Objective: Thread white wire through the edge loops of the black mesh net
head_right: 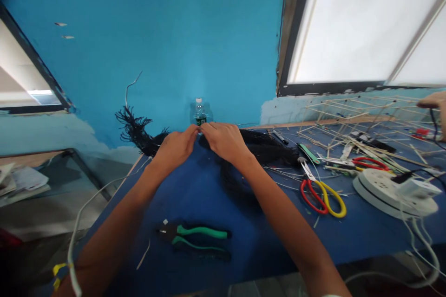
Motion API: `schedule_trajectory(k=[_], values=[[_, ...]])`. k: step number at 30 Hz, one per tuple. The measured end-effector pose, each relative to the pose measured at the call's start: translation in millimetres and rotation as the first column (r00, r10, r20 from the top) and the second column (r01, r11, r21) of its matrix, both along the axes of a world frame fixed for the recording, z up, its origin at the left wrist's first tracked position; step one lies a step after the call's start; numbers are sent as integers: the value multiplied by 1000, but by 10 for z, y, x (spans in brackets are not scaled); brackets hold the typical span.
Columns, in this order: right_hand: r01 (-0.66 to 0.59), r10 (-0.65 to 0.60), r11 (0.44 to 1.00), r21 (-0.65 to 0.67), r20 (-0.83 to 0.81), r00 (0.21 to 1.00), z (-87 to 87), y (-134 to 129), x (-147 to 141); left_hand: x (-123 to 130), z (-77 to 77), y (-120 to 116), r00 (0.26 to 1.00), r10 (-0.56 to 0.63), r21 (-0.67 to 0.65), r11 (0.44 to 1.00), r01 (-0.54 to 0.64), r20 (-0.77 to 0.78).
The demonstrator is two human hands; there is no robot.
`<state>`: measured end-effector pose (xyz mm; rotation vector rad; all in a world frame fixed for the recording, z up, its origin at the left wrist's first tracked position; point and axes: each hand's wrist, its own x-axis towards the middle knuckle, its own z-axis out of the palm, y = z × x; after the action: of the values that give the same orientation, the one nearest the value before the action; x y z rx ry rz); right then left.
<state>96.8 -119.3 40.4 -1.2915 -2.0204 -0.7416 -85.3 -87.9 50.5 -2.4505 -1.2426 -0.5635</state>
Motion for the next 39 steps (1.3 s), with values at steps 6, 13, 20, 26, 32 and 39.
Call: schedule_trajectory(k=[6, 13, 20, 26, 32, 39], values=[[-249, 241, 952, -180, -66, 968, 152, -133, 168, -91, 41, 10, 995, -97, 0, 995, 97, 22], [-540, 498, 841, -37, -339, 798, 131, -46, 260, -127, 101, -63, 905, -363, -56, 922, 383, 222], [-659, 680, 717, 228, -439, 587, 166, -167, 145, -76, 241, -380, 761, -470, -110, 816, 568, 447], [-719, 665, 624, 306, -691, 283, 143, -226, -71, -53, 265, -516, 756, -441, -86, 836, 543, 483], [-709, 647, 585, 394, -753, 116, 189, -260, -161, -24, 268, -529, 738, -466, -19, 840, 543, 488], [-718, 593, 598, 356, -799, 97, 199, -302, -149, 10, 269, -618, 676, -493, 50, 826, 562, 547]])
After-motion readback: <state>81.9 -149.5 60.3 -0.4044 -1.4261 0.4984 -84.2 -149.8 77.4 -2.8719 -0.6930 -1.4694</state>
